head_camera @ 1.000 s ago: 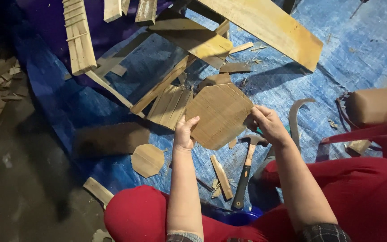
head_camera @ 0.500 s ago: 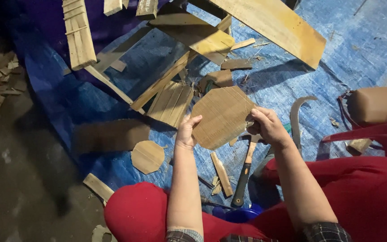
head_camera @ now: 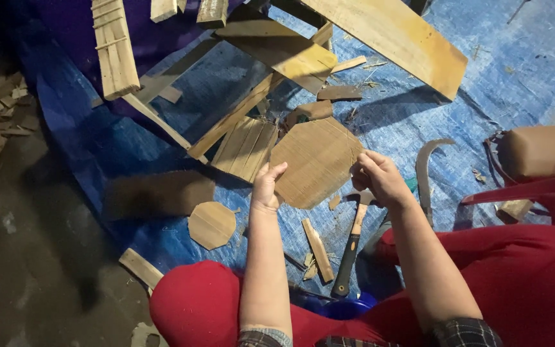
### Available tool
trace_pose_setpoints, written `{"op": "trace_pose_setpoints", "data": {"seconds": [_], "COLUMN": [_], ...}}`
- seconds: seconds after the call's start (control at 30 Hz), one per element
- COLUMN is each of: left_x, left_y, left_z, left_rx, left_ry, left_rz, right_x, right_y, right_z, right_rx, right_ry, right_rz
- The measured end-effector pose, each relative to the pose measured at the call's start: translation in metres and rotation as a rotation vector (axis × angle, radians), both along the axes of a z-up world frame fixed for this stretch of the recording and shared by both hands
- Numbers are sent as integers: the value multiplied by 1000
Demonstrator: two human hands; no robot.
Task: The person is sitting on the floor and using a hammer to strike a small octagonal piece of wood placed on top of other wooden scraps.
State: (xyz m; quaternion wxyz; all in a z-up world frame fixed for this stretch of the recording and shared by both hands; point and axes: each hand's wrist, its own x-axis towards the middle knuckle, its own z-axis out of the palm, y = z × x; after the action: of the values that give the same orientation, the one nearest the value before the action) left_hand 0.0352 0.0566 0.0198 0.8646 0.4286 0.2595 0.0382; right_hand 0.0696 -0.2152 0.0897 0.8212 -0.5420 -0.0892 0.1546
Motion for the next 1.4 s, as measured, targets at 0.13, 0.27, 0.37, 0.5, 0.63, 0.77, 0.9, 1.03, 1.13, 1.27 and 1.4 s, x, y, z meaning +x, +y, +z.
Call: {"op": "trace_pose_setpoints", "data": {"seconds": [0.13,0.27,0.37,0.5,0.63,0.77,0.9,1.03,1.13,1.27,1.4], "left_x": [0,1,0,2,2,-2,2,0,-1,-1,2], "left_y": [-2,-4,-4,-2,-4,-8,-2,-3,-3,5,6], "left_z": [-6,-6,-2,-11,-25,-18,-36,-28,-13,-11,-21], "left_rx": [-34,-59,-60,-74,-109,-153,-162,-151,-138,-56,-4], "left_ry": [12,8,32,34,44,46,43,36,29,-10,-21], "left_rz": [27,34,42,27,23,39,43,82,115,109,55], "right_x": [4,-2,-10,-9,-12,-15,-12,-12,-9,2,5], "right_y": [1,14,27,29,32,36,31,29,26,25,19], "right_z": [-16,-8,-2,-7,-9,5,-3,-4,-10,-34,-41], "right_rx": [53,251,340,379,391,349,367,412,365,-125,-257], "right_ry": [11,113,178,307,459,578,583,532,429,213,109], "right_rz": [-9,-48,-91,-83,-34,-18,-28,-14,-28,-281,-272]}}
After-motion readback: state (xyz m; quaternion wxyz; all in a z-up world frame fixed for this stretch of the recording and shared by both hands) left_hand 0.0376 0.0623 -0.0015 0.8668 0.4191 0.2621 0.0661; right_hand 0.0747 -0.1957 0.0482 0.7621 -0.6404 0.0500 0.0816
